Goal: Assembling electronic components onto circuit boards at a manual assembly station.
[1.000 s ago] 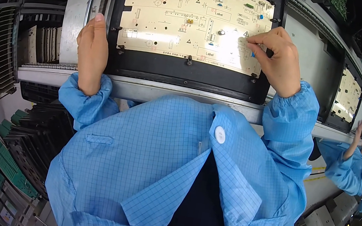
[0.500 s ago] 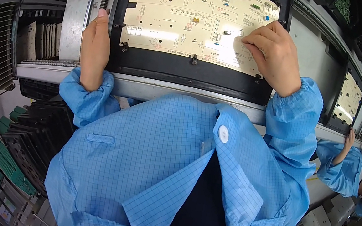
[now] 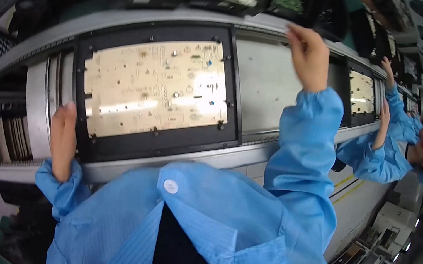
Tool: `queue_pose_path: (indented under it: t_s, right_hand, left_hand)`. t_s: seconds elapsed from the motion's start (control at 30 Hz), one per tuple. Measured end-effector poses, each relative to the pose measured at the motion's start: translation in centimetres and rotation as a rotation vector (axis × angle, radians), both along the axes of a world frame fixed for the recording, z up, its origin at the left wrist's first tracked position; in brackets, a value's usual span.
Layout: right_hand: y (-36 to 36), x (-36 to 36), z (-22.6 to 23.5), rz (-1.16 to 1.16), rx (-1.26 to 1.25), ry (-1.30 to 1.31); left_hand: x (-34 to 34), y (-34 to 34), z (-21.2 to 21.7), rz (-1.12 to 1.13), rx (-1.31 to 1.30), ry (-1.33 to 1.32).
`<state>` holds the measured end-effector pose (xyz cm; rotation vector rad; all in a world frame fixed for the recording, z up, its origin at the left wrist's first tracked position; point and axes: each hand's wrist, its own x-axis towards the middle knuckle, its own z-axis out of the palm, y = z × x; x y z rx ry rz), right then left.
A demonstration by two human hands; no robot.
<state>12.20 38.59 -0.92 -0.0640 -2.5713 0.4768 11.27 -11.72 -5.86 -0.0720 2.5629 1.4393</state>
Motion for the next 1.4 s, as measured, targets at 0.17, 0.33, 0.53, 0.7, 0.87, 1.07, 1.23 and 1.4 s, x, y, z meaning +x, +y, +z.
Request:
queue_pose_path:
  t_s: [0.17, 0.33, 0.53, 0.7, 0.87, 1.07, 1.23, 1.4]
  right_hand:
    - [8.7, -5.0, 0.1, -0.503, 0.132, -0.193]
    - [3.0, -10.8, 1.0, -0.349, -0.096, -0.439]
    - [-4.3, -13.1, 1.0, -0.516, -0.048, -0.402]
    - [-4.1, -13.0, 1.3, -0.53, 0.014, -0.443]
    - [-5.9, -13.6, 1.6, -0.645, 0.174, -0.619]
    - [-4.4, -13.1, 1.6, -0.589, 0.162, -0.555]
    - [-3.0, -11.3, 1.5, -0.551, 0.172, -0.486]
    - [-4.5, -10.7, 1.0, -0.518, 0.094, -0.355]
  left_hand:
    - [-1.4, -2.8, 0.8, -0.29, -0.138, 0.109]
    - [-3.5, -3.1, 2.4, -0.706, -0.051, 0.143]
    - [-5.6, -5.9, 0.1, -0.889, 0.128, -0.074]
    - [-4.7, -9.2, -0.3, -0.807, -0.051, 0.062]
    - [-3.1, -11.8, 1.9, -0.642, 0.028, -0.054]
    - [-2.3, -12.8, 0.6, -0.541, 0.109, -0.142]
    - [-2.2, -12.7, 0.5, -0.642, 0.075, -0.035]
    - [-1.6, -13.1, 0.5, -0.592, 0.114, -0.04]
